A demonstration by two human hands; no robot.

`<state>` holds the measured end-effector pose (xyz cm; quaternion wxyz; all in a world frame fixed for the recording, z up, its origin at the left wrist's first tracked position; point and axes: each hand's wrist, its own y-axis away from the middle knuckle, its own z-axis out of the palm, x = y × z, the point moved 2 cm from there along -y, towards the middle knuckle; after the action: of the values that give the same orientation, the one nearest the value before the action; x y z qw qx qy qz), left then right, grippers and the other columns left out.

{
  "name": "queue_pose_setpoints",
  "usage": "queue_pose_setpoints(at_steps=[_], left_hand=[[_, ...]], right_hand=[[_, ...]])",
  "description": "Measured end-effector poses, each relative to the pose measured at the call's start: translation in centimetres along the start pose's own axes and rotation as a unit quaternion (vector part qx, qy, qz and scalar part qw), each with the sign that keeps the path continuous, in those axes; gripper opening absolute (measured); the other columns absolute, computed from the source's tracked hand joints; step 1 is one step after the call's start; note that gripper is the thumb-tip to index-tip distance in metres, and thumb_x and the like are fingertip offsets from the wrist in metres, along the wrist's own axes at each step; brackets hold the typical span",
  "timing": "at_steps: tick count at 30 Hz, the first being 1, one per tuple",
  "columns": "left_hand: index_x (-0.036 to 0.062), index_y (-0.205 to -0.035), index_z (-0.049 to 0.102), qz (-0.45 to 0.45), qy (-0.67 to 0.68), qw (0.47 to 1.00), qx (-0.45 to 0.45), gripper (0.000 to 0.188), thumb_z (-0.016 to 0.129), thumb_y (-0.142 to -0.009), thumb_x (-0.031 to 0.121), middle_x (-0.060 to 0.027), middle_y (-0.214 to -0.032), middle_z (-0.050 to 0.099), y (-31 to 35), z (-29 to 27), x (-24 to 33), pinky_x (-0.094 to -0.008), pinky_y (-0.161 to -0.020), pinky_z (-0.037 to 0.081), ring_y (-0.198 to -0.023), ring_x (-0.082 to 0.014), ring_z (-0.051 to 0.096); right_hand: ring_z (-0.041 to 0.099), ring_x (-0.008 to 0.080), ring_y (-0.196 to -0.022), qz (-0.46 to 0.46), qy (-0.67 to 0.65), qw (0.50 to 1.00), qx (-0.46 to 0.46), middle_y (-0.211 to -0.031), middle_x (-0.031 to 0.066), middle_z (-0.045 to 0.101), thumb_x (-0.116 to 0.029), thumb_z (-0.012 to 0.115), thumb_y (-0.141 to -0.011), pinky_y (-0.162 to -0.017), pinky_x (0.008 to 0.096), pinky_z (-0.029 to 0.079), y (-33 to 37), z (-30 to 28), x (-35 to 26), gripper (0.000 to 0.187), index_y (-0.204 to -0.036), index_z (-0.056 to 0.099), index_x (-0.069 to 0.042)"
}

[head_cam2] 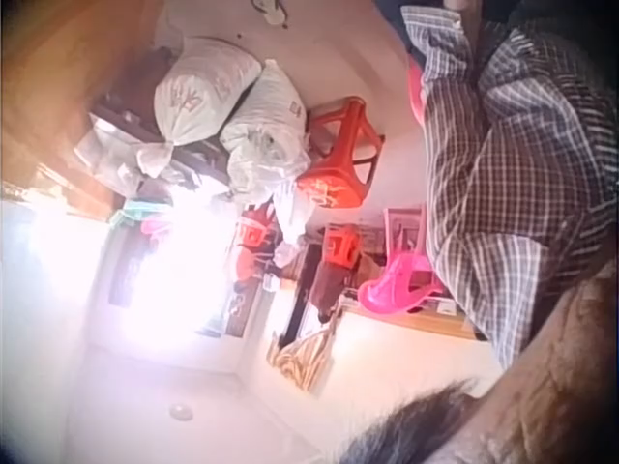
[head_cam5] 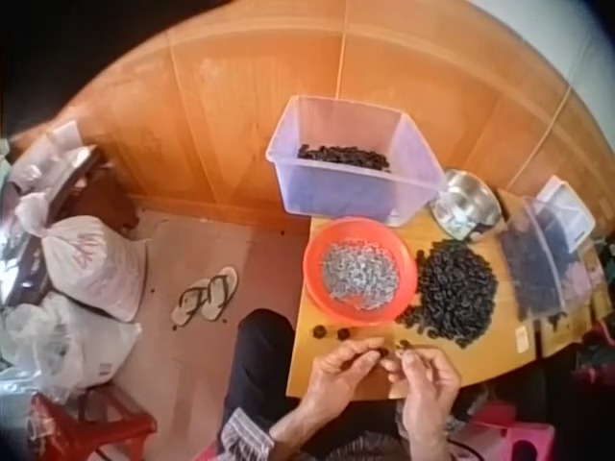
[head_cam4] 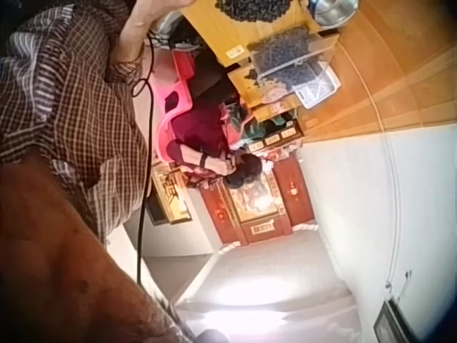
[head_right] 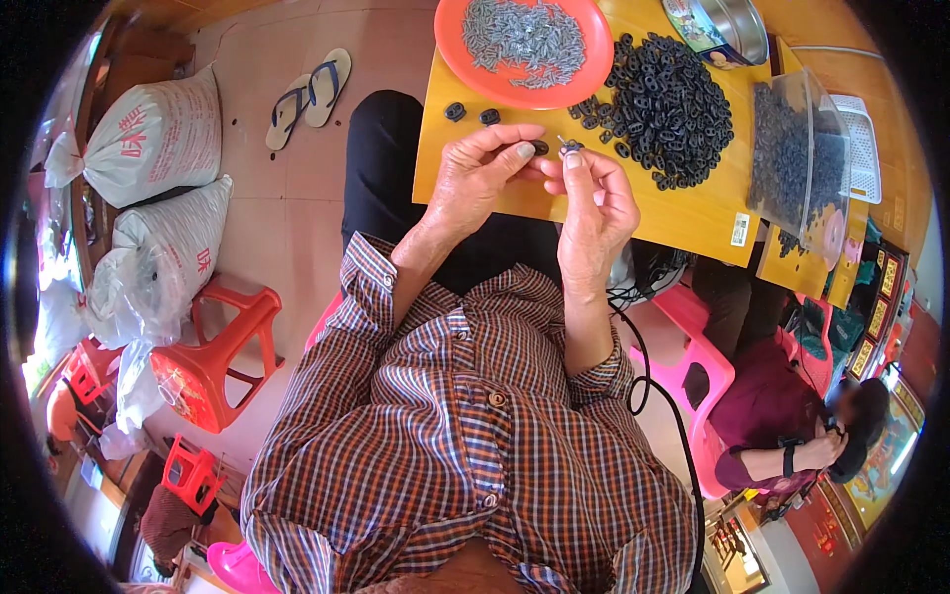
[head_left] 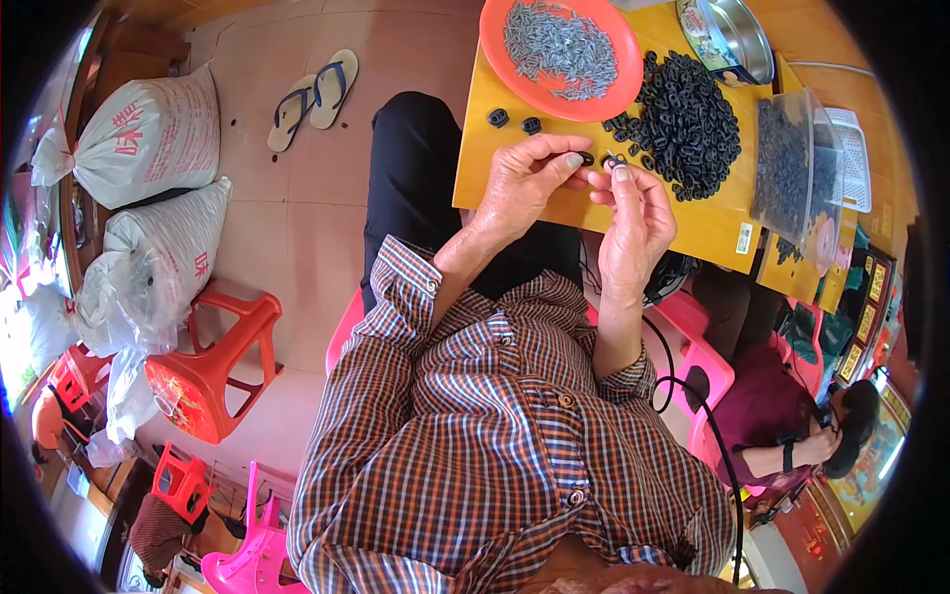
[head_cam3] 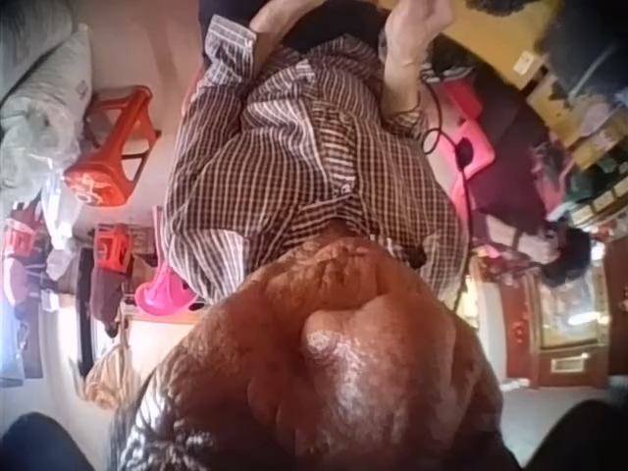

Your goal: Assembling small black plastic components by manually inserting small metal pins.

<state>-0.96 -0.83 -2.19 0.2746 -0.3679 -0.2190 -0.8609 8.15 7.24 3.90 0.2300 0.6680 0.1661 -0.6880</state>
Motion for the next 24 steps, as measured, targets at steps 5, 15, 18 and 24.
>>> queue_pose_setpoints(at_steps=[5,15,18,24], left_hand=[[-0.0022,-0.112,0.062,0.029,-0.024,0.999,0.007,0.021,0.054,-0.093,-0.002,-0.0097,-0.098,0.067,-0.1,0.0,-0.5,-0.0274,-0.081,0.056,-0.087,-0.0157,0.067],[-0.0015,-0.118,0.059,0.013,-0.084,0.996,-0.023,0.028,0.056,-0.091,-0.003,-0.0103,-0.097,0.067,0.5,0.8,-0.3,-0.0276,-0.077,0.056,-0.082,-0.0158,0.067],[-0.0013,-0.119,0.059,0.003,0.004,0.999,-0.039,0.029,0.056,-0.091,-0.003,-0.0098,-0.096,0.066,0.3,0.5,-0.2,-0.0286,-0.076,0.057,-0.082,-0.0167,0.067],[-0.0011,-0.119,0.058,0.006,0.022,0.999,-0.042,0.028,0.056,-0.091,-0.002,-0.0089,-0.095,0.064,0.2,0.3,0.1,-0.0298,-0.073,0.058,-0.083,-0.0180,0.067]], right_hand=[[0.063,0.0126,-0.075,-0.033,0.024,0.999,0.020,-0.086,0.0102,0.067,-0.007,0.061,-0.090,-0.069,0.0228,0.050,0.1,0.0,0.3,0.014,-0.097,0.062,0.005],[0.063,0.0126,-0.077,-0.054,0.027,0.998,0.017,-0.089,0.0131,0.069,-0.006,0.061,-0.090,-0.077,0.0238,0.050,-0.1,-0.3,0.4,0.016,-0.100,0.061,0.007],[0.063,0.0128,-0.078,-0.045,0.009,0.999,0.017,-0.090,0.0125,0.068,-0.005,0.061,-0.090,-0.077,0.0238,0.050,-0.1,-0.4,0.1,0.013,-0.097,0.062,0.006],[0.061,0.0130,-0.086,-0.078,0.069,0.995,0.000,-0.102,0.0113,0.063,-0.003,0.061,-0.089,-0.078,0.0246,0.049,0.1,-1.5,1.1,0.008,-0.089,0.063,0.005]])
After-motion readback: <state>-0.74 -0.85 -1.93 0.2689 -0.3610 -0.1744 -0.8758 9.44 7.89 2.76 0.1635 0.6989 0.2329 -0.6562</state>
